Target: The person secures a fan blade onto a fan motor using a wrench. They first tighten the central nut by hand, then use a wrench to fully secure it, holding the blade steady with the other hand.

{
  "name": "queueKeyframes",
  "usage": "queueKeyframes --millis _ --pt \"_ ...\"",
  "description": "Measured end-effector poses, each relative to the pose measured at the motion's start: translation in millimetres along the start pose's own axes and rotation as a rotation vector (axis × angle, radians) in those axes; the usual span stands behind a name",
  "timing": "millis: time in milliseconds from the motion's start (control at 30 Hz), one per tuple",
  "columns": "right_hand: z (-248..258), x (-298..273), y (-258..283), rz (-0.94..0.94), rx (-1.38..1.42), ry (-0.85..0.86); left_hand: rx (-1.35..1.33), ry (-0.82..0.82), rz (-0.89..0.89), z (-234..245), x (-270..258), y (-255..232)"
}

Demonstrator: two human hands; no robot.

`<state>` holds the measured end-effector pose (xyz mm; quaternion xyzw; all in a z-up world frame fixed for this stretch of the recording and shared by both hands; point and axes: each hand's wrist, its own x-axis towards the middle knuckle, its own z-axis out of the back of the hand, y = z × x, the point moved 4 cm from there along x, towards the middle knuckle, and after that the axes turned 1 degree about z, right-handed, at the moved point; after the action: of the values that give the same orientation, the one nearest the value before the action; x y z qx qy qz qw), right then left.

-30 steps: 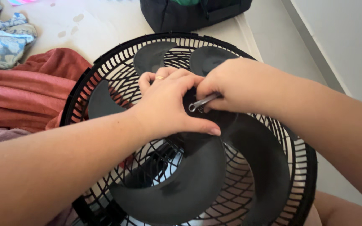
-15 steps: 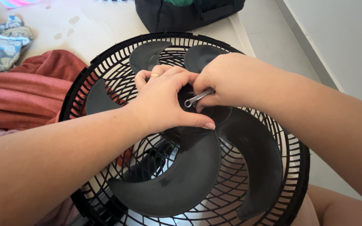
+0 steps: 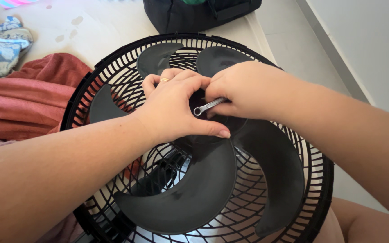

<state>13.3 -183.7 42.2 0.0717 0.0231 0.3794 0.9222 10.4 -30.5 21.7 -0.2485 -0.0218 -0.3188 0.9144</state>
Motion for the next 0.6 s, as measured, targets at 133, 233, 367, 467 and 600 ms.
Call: queueKeyframes --millis 133,233,367,467,600 --pt "3 -2 2 0.012 -0.034 -0.007 -0.002 0.017 0.016 0 1 0" --pt "4 -4 2 0.078 0.009 -0.036 -0.007 0.017 0.01 1 1 -1" --pt "0 -4 -2 0.149 0.024 -0.043 -0.014 0.024 0.014 1 1 -1" --pt "-3 -5 -6 0.153 0.031 -0.055 -0.015 0.024 0.018 0 1 -1" --pt "2 -6 -11 0.12 0.102 -0.086 -0.006 0.021 0.014 1 1 0"
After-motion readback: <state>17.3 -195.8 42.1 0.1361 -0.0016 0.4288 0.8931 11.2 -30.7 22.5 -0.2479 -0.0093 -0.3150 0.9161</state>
